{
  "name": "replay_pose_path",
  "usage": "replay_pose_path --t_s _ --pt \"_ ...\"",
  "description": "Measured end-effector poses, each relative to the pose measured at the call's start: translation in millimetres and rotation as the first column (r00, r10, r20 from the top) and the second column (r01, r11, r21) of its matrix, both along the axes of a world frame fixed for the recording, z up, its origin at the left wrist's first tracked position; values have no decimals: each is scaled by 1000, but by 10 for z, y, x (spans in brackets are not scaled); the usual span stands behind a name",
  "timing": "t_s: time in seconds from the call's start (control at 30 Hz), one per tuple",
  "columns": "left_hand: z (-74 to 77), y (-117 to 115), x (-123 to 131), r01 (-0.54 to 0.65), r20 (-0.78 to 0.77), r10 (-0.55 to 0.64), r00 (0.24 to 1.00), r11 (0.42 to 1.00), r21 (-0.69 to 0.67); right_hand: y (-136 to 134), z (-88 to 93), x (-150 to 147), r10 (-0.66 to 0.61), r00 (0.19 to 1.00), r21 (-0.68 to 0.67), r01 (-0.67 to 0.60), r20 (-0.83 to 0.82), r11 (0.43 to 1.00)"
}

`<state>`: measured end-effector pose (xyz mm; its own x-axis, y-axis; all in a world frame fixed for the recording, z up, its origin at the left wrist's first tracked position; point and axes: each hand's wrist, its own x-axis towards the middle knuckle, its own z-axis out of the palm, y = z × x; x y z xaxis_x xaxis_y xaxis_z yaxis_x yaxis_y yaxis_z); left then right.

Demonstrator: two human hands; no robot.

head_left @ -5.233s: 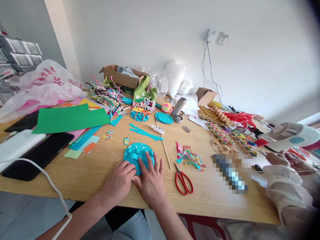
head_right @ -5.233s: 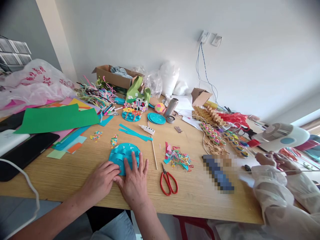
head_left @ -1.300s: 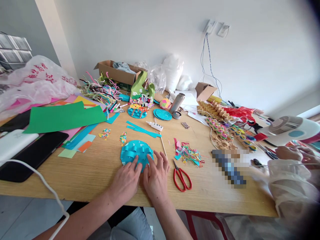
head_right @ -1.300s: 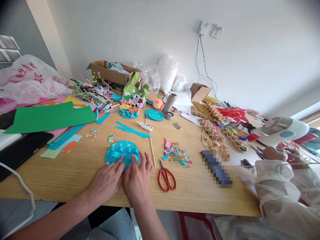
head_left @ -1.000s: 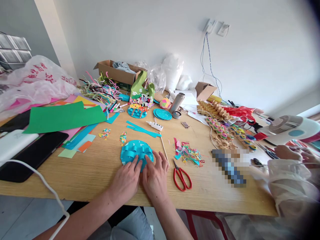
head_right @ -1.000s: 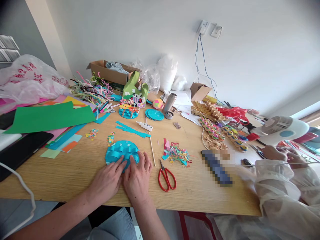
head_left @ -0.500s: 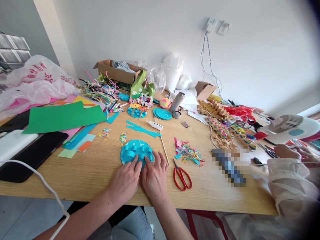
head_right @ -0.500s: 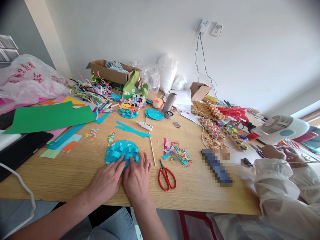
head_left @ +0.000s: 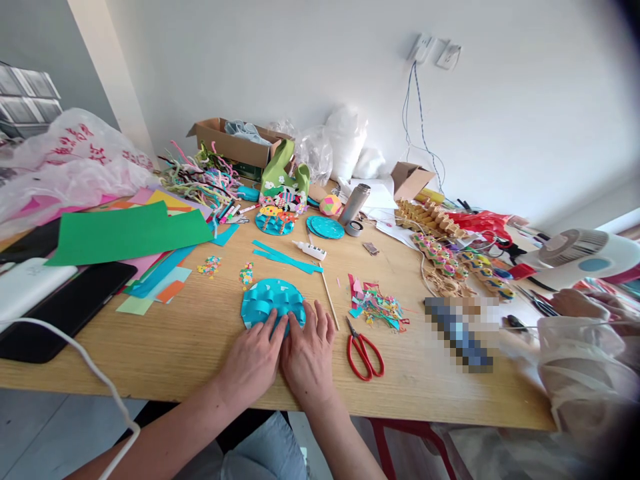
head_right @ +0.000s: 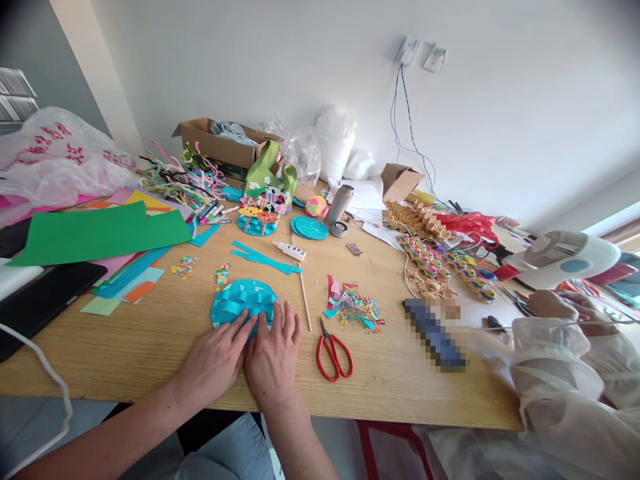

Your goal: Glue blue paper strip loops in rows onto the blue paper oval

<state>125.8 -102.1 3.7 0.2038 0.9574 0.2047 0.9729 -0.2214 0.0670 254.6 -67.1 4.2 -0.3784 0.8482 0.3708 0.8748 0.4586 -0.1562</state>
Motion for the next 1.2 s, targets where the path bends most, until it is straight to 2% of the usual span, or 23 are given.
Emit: replay_pose_path --t_s 0.17,0.33,0.5,0.87,1.2 --pt "26 -4 9 -3 -13 3 1000 1000 -14 28 5 9 39 999 5 -39 11 999" --pt "32 4 18 -5 -19 4 1000 1000 -16 39 8 44 7 995 -63 -13 -95 998" --pt "25 -2 15 3 -29 -4 1000 1000 -26 36 7 50 6 990 -67 -16 -143 998" --pt "25 12 33 -13 -4 13 1000 1000 -23 20 -27 26 25 999 -23 -26 -40 999" --pt "46 0 29 0 -44 -2 999 999 -48 75 -1 72 54 998 -98 -57 -37 994"
